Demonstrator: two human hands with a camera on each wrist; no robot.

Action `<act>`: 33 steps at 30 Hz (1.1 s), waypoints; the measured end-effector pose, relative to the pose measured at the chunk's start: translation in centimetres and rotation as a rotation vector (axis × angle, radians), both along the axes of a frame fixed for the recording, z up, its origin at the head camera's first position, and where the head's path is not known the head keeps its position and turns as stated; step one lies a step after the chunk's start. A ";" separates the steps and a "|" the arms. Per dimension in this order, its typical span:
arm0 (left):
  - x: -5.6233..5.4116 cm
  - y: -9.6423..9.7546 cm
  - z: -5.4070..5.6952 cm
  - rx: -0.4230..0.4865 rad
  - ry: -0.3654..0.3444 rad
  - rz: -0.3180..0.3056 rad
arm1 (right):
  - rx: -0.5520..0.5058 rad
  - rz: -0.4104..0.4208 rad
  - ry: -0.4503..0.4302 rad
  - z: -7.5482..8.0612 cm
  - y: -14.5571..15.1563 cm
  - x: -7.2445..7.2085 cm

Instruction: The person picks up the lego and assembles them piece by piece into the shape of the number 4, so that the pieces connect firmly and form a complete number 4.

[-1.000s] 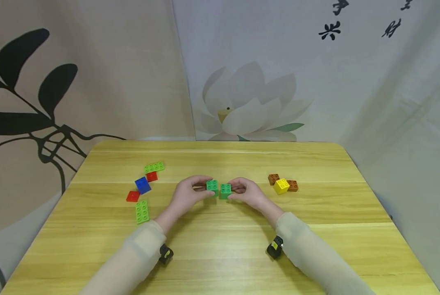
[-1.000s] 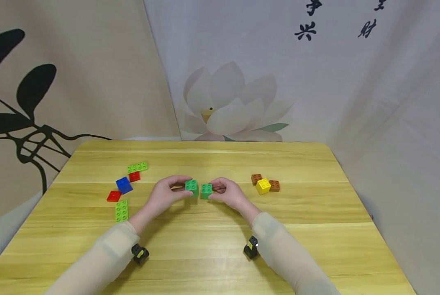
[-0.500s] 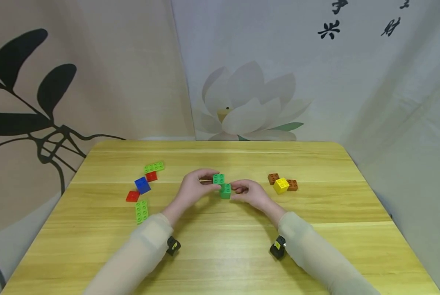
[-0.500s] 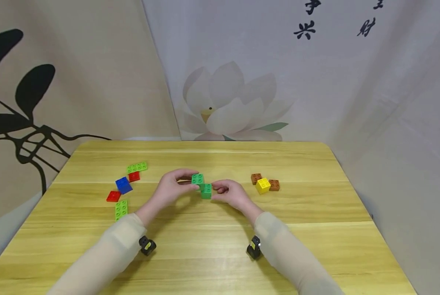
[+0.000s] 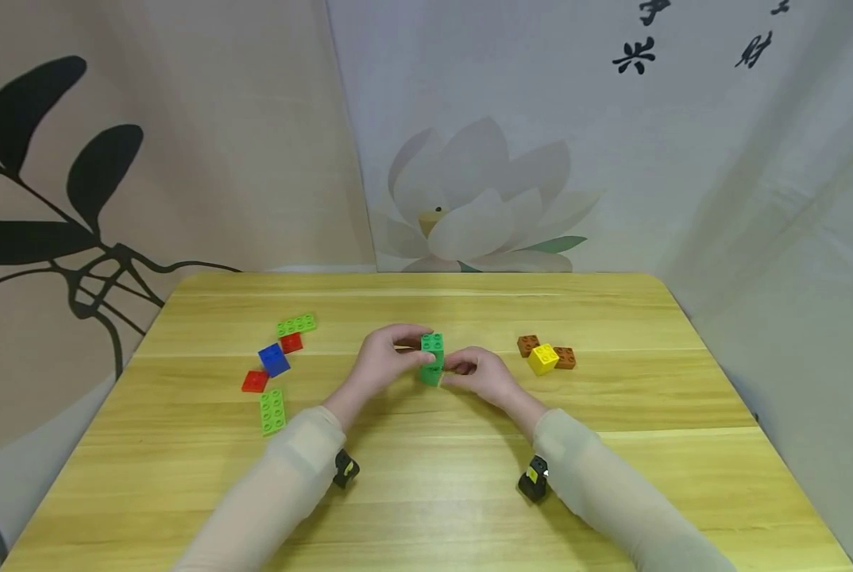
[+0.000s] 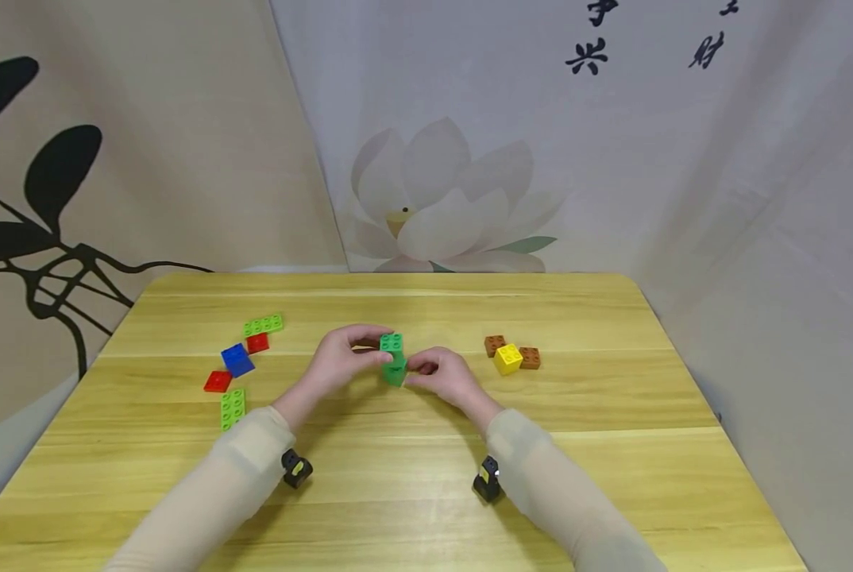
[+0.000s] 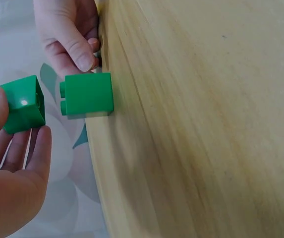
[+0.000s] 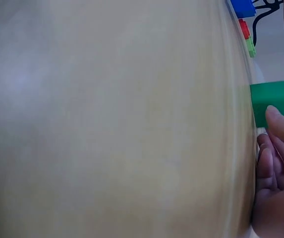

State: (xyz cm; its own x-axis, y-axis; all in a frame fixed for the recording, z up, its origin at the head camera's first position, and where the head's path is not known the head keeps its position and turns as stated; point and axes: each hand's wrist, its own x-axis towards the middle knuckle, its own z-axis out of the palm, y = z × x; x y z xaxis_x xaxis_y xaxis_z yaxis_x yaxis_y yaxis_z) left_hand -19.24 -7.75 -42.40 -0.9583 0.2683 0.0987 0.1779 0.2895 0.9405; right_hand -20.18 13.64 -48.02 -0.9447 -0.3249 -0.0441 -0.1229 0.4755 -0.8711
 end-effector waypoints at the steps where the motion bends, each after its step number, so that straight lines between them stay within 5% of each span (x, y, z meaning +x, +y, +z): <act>1: 0.0 0.0 0.0 0.004 -0.001 0.001 | 0.001 -0.001 0.005 0.0 0.0 0.0; 21: -0.5 -0.6 -0.9 0.048 0.031 0.032 | 0.127 -0.003 0.111 0.0 -1.4 0.2; 33: -0.7 -0.6 -0.6 0.081 0.007 0.023 | 0.070 -0.035 0.064 -0.3 -1.1 0.0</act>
